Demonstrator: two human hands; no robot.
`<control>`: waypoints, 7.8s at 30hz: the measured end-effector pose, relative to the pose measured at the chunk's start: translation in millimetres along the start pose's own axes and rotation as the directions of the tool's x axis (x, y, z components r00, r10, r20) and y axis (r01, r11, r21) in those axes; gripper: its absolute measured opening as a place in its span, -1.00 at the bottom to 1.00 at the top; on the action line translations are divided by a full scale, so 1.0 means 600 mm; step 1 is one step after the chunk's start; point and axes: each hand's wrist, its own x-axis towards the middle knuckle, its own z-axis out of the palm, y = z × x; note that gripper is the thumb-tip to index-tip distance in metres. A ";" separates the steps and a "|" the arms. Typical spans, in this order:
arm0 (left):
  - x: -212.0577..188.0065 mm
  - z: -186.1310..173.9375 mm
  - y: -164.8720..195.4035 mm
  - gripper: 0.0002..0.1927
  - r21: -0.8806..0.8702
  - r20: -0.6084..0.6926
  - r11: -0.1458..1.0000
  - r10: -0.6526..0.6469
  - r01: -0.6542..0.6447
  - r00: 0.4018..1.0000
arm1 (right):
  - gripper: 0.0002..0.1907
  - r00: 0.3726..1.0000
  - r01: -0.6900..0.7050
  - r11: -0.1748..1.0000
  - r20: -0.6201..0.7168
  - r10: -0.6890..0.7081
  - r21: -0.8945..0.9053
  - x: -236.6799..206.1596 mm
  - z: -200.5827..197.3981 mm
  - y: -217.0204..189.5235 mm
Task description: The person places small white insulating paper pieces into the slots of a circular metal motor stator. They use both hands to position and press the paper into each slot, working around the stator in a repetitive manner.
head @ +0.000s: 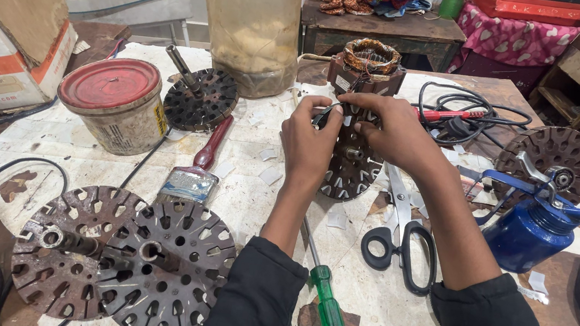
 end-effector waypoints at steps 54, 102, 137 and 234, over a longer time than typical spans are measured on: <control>0.013 -0.003 -0.054 -0.82 -0.684 0.491 0.302 -0.482 0.664 0.726 | -0.73 0.936 -0.257 0.508 0.080 0.344 0.822 0.013 0.062 0.029; 0.020 0.003 -0.051 -0.81 -0.600 0.609 0.170 -0.537 0.782 0.584 | -0.75 0.964 -0.183 0.539 0.042 0.262 0.822 0.017 0.079 0.029; 0.003 0.018 0.040 -0.67 0.272 0.045 0.937 -0.238 0.217 0.970 | -0.72 0.961 -0.219 0.764 0.000 0.276 0.607 0.006 0.034 0.098; 0.015 -0.022 -0.019 -0.97 -0.538 0.103 0.842 0.017 0.042 0.995 | -0.72 0.904 0.379 0.923 -0.239 -0.354 0.066 -0.008 0.015 -0.021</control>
